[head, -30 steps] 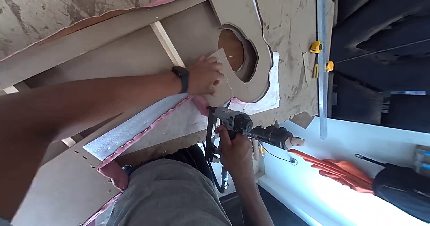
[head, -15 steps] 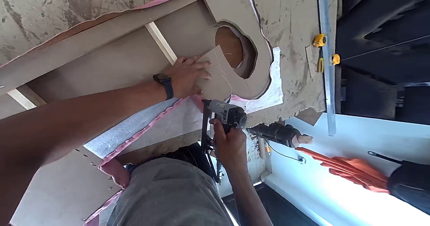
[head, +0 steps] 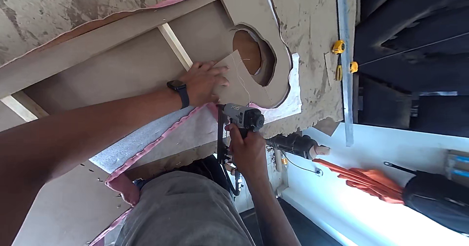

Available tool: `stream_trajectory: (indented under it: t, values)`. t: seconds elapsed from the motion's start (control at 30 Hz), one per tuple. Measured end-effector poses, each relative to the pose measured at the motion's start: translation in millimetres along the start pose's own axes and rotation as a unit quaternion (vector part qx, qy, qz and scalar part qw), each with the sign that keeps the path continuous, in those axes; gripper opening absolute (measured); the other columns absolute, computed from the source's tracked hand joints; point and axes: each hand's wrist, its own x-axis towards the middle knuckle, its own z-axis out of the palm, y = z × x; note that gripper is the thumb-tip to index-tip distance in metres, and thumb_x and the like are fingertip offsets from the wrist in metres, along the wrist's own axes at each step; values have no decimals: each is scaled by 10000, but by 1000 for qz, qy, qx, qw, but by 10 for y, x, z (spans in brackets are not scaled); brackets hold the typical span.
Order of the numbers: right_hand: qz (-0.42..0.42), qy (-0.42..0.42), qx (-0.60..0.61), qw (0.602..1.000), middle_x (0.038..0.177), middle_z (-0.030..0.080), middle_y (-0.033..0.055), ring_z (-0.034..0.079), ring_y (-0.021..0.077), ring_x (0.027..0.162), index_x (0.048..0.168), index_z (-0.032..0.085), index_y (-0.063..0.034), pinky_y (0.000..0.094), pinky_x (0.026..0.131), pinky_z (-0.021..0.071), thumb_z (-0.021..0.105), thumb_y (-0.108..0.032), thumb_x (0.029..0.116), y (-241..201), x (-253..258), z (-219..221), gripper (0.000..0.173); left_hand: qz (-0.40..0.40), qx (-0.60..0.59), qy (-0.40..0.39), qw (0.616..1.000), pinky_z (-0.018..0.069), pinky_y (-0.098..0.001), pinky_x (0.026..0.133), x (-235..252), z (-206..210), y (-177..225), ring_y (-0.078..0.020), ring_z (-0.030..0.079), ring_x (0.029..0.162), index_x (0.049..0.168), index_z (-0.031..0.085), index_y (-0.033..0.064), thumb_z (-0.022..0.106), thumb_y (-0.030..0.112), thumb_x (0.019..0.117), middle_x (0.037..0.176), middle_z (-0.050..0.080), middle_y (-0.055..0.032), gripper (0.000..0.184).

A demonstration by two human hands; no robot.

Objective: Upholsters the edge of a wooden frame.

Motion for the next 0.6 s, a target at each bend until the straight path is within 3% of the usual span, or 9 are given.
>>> stream_trajectory:
  t: [0.17,0.3,0.43,0.53,0.6]
  values:
    - [-5,-9,-37,999,577,599,-16,587,153,444,1002,642,-185,410,431,532,537,-506,1037,-47,41,-4,340,-2,-5,8,1000,305,-564,1169,-11,17,-21,-246,251,1553,1352,608,415,582,586,954,1692,257,128,434]
    - [8,-6,23,1000,597,647,-16,642,154,495,934,664,-153,403,485,582,540,-523,1032,195,59,-215,402,-45,-109,162,980,345,-504,1215,-84,-48,-112,-209,323,1529,1258,707,268,568,432,1031,1638,390,52,313]
    - [37,0,126,991,616,654,61,643,226,504,1072,714,-72,433,503,587,527,-403,1053,960,47,-527,381,-105,-110,258,954,310,-495,1230,-654,-35,-59,-173,326,1523,1170,752,266,557,395,1031,1523,533,76,272]
    - [90,-4,158,983,604,646,107,642,263,487,1054,687,-32,441,496,593,547,-388,1056,1624,106,-740,382,-125,-83,255,955,307,-500,1238,-1062,102,319,-192,347,1512,1093,775,234,590,344,1010,1470,581,67,230]
    - [97,-5,146,984,601,647,102,645,263,486,1005,665,-32,438,496,593,554,-419,1049,1961,197,-852,405,-126,-60,270,953,359,-486,1211,-1170,262,616,-195,437,1444,1053,785,234,626,340,987,1370,642,59,202]
